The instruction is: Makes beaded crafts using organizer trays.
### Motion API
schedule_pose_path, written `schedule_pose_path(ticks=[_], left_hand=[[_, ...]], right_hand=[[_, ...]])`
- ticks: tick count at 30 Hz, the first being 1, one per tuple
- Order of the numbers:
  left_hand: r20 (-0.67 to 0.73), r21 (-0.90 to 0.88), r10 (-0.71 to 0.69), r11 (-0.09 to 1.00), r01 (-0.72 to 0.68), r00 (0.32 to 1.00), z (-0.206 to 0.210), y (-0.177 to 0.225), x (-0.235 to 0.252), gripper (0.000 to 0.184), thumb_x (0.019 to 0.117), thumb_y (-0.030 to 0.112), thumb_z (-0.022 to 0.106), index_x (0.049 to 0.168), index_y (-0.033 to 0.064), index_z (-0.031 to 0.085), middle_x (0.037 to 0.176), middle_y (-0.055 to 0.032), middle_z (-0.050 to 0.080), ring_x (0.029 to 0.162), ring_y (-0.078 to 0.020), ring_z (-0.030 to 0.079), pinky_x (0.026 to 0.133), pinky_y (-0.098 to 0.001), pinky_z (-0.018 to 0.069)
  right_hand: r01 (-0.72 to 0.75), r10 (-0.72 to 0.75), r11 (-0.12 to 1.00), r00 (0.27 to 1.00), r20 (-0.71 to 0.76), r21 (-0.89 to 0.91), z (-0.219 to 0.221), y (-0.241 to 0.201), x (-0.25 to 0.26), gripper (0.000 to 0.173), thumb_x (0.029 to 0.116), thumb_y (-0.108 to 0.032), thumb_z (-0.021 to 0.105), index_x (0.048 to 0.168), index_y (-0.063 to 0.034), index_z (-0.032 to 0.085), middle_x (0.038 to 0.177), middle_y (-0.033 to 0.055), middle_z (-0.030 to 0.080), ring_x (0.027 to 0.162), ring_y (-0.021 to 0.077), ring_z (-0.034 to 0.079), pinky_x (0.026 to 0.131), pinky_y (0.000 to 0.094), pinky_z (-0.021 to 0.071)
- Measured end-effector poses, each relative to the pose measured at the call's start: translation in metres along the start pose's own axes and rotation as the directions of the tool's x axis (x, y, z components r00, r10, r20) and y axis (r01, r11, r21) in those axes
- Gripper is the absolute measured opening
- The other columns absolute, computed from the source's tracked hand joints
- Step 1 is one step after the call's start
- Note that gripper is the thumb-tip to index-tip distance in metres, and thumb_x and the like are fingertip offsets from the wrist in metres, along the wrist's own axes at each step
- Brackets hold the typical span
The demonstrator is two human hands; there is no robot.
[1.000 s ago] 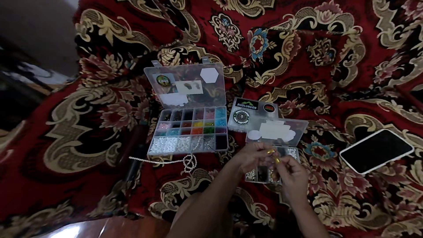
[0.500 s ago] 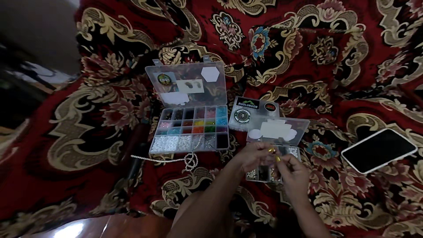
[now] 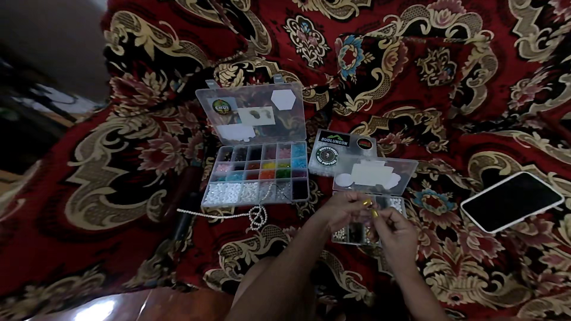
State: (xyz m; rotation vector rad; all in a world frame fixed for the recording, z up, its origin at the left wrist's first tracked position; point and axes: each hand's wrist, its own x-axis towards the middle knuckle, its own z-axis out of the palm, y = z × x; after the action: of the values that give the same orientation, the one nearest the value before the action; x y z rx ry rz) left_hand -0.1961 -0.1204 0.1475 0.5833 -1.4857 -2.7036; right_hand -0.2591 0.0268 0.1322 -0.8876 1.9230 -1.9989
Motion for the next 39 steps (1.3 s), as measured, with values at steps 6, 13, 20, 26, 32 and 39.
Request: schedule_pose_path(ticks=[6,13,20,26,32,39], left_hand=[[0.034,0.014,0.02,1.0,-0.021,0.999,-0.003,0.0,0.001,0.023,0.1047,0.001,0.046,0.1,0.0072,0.067,0.093,0.0029,0.073,0.081,-0.0071,0.07,0.078,-0.026,0.0598],[0.032,0.034,0.021,0.999,-0.022,0.999,-0.004,0.001,0.0,0.02,0.1044,0.001,0.047,0.101,0.0063,0.067,0.095,0.0023,0.073,0.081,-0.0072,0.07,0.078,-0.026,0.0598],[0.031,0.052,0.027,0.998,-0.028,0.999,-0.004,0.003,-0.001,0.02,0.1034,0.0,0.048,0.101,0.0064,0.067,0.093,0.0029,0.072,0.08,-0.0068,0.07,0.077,-0.026,0.0598],[0.038,0.064,0.028,0.997,-0.031,0.999,-0.004,0.004,-0.001,0.019,0.1024,0.0,0.05,0.099,0.0071,0.067,0.092,0.0036,0.072,0.08,-0.0056,0.07,0.076,-0.0245,0.0592],[0.052,0.104,0.04,0.994,-0.045,0.998,-0.008,0.005,-0.001,0.018,0.1005,-0.002,0.053,0.099,0.0058,0.069,0.091,0.003,0.072,0.079,-0.0062,0.069,0.076,-0.0251,0.0592],[0.071,0.185,0.066,0.98,-0.079,0.995,-0.012,0.005,-0.001,0.013,0.0978,-0.001,0.059,0.1,0.0031,0.07,0.089,0.002,0.073,0.078,-0.0058,0.069,0.074,-0.0244,0.0589]], right_hand=[[0.003,-0.003,1.0,1.0,-0.001,-0.001,0.001,0.0,0.0,0.009,0.0905,-0.004,0.061,0.085,-0.005,0.068,0.07,-0.0046,0.072,0.05,0.0004,0.063,0.046,0.0167,0.0541],[-0.022,0.022,1.0,1.0,-0.001,-0.022,0.001,-0.001,0.0,0.009,0.0913,-0.005,0.061,0.086,-0.0051,0.068,0.069,-0.0054,0.071,0.05,-0.0001,0.063,0.046,0.0167,0.0541],[-0.019,0.019,1.0,1.0,-0.001,-0.014,0.002,-0.001,0.0,0.008,0.091,-0.004,0.062,0.085,-0.0044,0.068,0.069,-0.005,0.071,0.05,-0.0001,0.063,0.046,0.0168,0.0545],[-0.025,0.025,1.0,1.0,0.008,-0.009,0.001,0.0,0.0,0.008,0.0909,-0.004,0.061,0.085,-0.0047,0.068,0.071,-0.0045,0.072,0.051,0.0005,0.064,0.047,0.0168,0.0548],[-0.027,0.027,1.0,0.999,0.045,-0.008,0.0,-0.001,0.0,0.011,0.0944,-0.004,0.06,0.088,-0.0036,0.069,0.072,-0.0041,0.073,0.051,0.0011,0.064,0.048,0.0169,0.0554],[-0.08,0.081,0.997,0.993,0.084,-0.022,-0.003,0.0,-0.001,0.014,0.0956,-0.003,0.056,0.088,-0.0028,0.068,0.073,-0.0036,0.073,0.051,0.0016,0.064,0.048,0.0177,0.0558]])
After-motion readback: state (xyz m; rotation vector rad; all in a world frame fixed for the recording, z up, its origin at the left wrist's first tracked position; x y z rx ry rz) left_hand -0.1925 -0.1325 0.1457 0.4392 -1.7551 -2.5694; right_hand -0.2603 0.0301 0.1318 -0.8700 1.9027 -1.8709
